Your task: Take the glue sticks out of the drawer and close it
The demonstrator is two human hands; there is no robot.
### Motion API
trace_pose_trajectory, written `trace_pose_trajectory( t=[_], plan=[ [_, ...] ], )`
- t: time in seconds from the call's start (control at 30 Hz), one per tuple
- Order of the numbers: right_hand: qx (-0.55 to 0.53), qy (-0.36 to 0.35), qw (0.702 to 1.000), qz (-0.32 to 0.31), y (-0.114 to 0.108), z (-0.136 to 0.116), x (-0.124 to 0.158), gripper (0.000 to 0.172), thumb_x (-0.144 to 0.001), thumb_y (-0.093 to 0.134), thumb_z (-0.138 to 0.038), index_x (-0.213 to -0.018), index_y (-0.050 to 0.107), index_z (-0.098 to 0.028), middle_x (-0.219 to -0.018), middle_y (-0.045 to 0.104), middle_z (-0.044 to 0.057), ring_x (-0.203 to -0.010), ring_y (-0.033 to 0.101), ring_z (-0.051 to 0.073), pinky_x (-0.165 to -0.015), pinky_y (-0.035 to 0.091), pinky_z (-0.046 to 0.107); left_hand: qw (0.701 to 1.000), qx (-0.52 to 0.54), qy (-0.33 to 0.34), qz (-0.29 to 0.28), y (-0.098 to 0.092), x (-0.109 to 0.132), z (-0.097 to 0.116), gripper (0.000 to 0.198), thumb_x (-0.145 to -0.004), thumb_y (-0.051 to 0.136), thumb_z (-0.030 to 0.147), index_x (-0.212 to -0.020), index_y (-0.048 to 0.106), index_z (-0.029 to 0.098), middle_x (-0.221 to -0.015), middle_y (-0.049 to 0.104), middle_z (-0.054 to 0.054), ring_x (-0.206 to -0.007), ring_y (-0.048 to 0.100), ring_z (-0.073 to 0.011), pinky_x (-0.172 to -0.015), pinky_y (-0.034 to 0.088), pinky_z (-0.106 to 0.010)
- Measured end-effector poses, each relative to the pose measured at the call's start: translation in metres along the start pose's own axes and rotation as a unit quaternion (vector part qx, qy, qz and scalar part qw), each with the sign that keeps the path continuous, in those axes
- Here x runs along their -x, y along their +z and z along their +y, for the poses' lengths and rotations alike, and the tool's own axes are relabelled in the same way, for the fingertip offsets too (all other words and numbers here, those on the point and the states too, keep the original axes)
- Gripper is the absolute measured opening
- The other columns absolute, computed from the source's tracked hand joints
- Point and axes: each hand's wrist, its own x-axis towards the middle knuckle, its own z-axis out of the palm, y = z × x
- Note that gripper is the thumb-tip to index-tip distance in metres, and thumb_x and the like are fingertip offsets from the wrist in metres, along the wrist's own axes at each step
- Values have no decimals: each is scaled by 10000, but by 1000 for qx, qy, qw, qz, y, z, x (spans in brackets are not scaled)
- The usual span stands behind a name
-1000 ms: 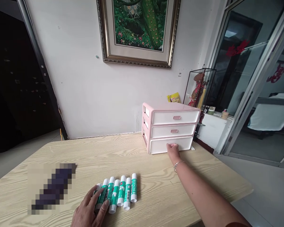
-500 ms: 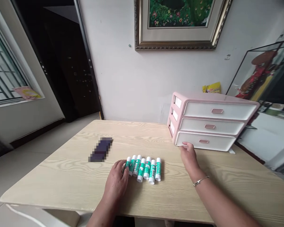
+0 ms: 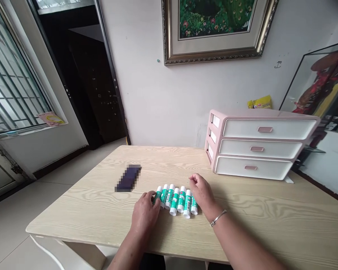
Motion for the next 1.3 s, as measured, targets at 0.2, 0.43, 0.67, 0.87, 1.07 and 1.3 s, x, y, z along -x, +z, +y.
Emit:
trace_pose_trajectory(
  t=[0.2,0.43,0.67,0.87,1.07,1.3],
  plan=[
    [4,35,999,-17,-6,-6,2,176,-855,469,-234,-907,637,-234,-928,728,33,-890,667,216,-775,475,315,996,-80,-9,-34,-3,-14,2,353,-931,473,421,-1071,686,178,-1101,678,-132,-919,674,-257,-732,437,-321],
    [8,-9,1000,13,-6,-11,4,176,-858,465,-270,-904,631,-232,-946,722,50,-940,658,223,-829,475,319,993,-115,15,-21,-14,-24,11,292,-955,439,327,-998,651,132,-1061,676,-171,-990,657,-277,-785,439,-323],
    [-76,-11,997,9,-22,-55,-2,327,-949,398,-485,-977,604,-233,-860,712,58,-817,665,226,-746,475,323,988,39,147,9,-11,-51,29,308,-999,394,382,-1197,548,203,-1025,697,-87,-914,654,-213,-783,457,-295],
    [-77,-47,995,-44,-13,-63,-4,396,-1001,358,-545,-1034,596,-231,-839,712,40,-800,660,209,-721,452,294,953,82,291,-33,7,-50,55,330,-989,430,405,-1250,545,239,-1144,676,-89,-1020,638,-223,-869,467,-308],
    [-26,-63,996,-62,-9,-35,3,288,-998,403,-430,-909,598,-239,-792,680,23,-734,624,190,-687,429,267,938,86,320,-100,10,-30,60,323,-976,471,416,-1219,609,254,-1094,697,-82,-981,648,-221,-855,466,-296],
    [-110,-18,989,-98,-17,-48,11,246,-918,396,-272,-917,640,-235,-603,541,-39,-563,490,153,-560,370,255,921,182,291,-185,0,-19,66,380,-999,416,479,-1016,654,183,-852,678,-38,-726,563,-145,-675,412,-253]
  ],
)
